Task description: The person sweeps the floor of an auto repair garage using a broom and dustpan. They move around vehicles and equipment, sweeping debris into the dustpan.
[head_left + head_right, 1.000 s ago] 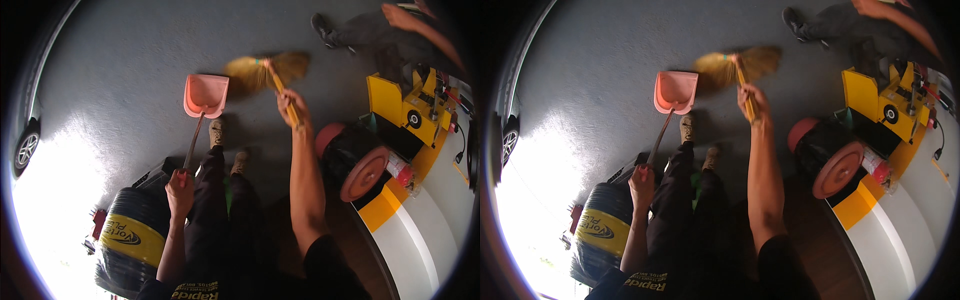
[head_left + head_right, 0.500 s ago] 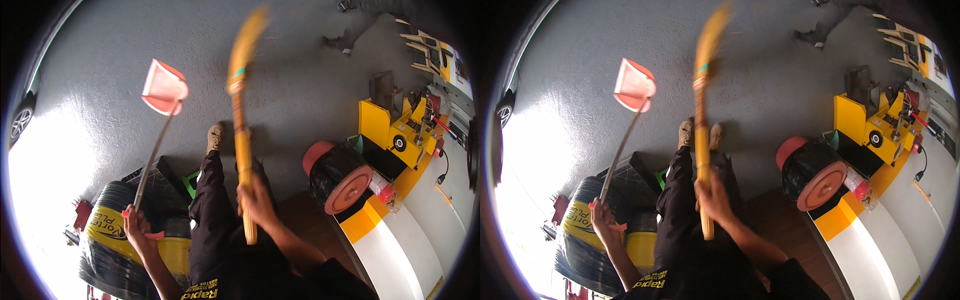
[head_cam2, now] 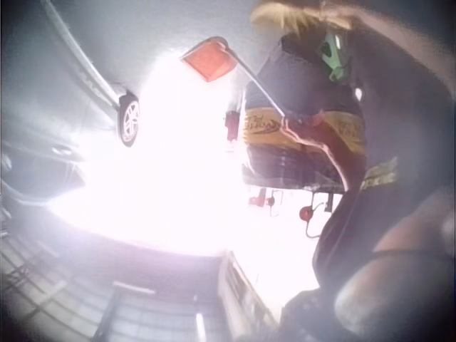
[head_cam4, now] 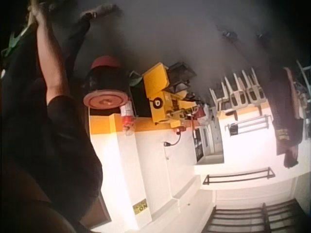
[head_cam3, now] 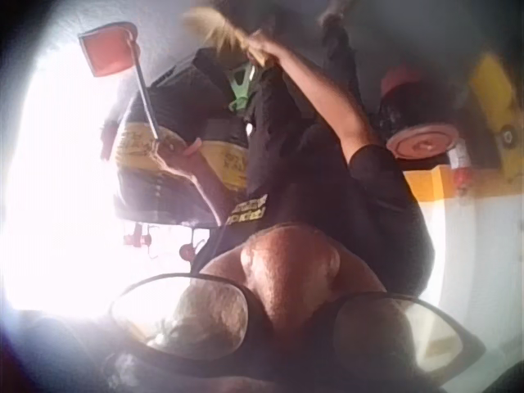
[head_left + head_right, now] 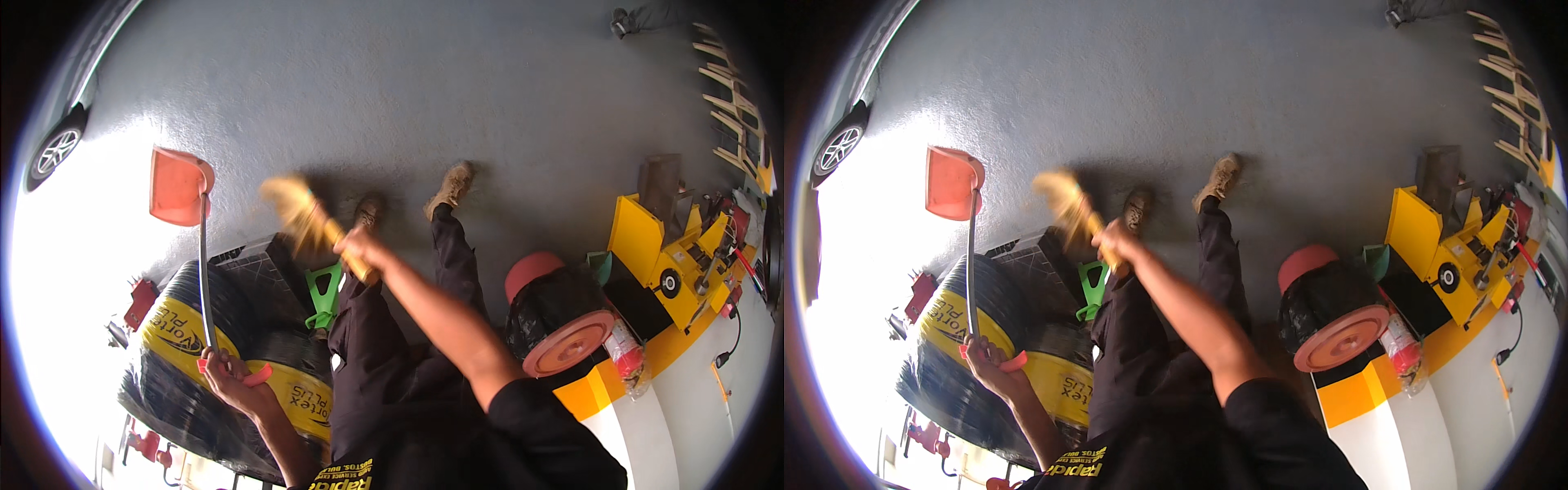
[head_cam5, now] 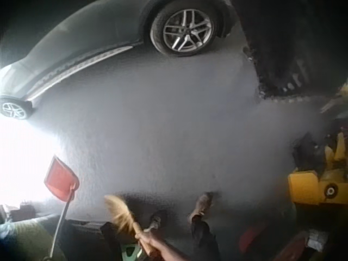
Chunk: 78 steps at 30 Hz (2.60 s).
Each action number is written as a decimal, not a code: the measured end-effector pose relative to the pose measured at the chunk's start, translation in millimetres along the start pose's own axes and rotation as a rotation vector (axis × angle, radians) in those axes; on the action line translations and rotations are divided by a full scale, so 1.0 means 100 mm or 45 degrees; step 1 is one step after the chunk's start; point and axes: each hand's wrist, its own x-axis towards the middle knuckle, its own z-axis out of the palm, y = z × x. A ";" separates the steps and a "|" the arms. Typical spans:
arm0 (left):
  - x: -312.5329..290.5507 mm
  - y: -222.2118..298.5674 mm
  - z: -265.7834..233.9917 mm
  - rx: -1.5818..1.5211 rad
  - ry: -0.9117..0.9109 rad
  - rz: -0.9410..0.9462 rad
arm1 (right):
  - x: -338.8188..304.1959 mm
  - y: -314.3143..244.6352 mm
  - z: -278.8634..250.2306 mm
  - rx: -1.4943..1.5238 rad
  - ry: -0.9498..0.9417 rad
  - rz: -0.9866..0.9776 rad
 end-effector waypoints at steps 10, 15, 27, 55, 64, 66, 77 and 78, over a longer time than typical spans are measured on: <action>-1.09 -0.43 1.05 -0.101 -0.326 -0.270 | -1.36 -3.23 -3.72 -0.435 0.703 -0.024; -1.79 -0.31 1.75 -0.029 -0.486 -0.324 | -2.28 -3.05 -4.38 -0.385 0.876 -0.486; -2.24 -0.18 3.25 0.543 -0.945 0.101 | -5.26 1.54 -2.34 0.765 1.038 0.188; -2.34 0.53 5.85 1.265 -1.376 0.320 | -1.49 -5.17 -5.67 1.624 -0.075 -0.949; -2.56 0.64 6.09 1.304 -1.363 0.418 | -3.53 -2.21 -4.18 1.341 1.002 -0.503; -2.69 0.59 6.07 1.315 -1.366 0.463 | -3.74 -1.80 -3.99 1.418 1.118 -0.381; -2.59 0.30 5.94 1.353 -1.547 0.741 | -2.25 -3.04 -4.86 1.664 0.517 -0.575; -2.59 0.26 5.98 1.344 -1.579 0.751 | -2.08 -3.21 -5.09 1.668 0.290 -0.825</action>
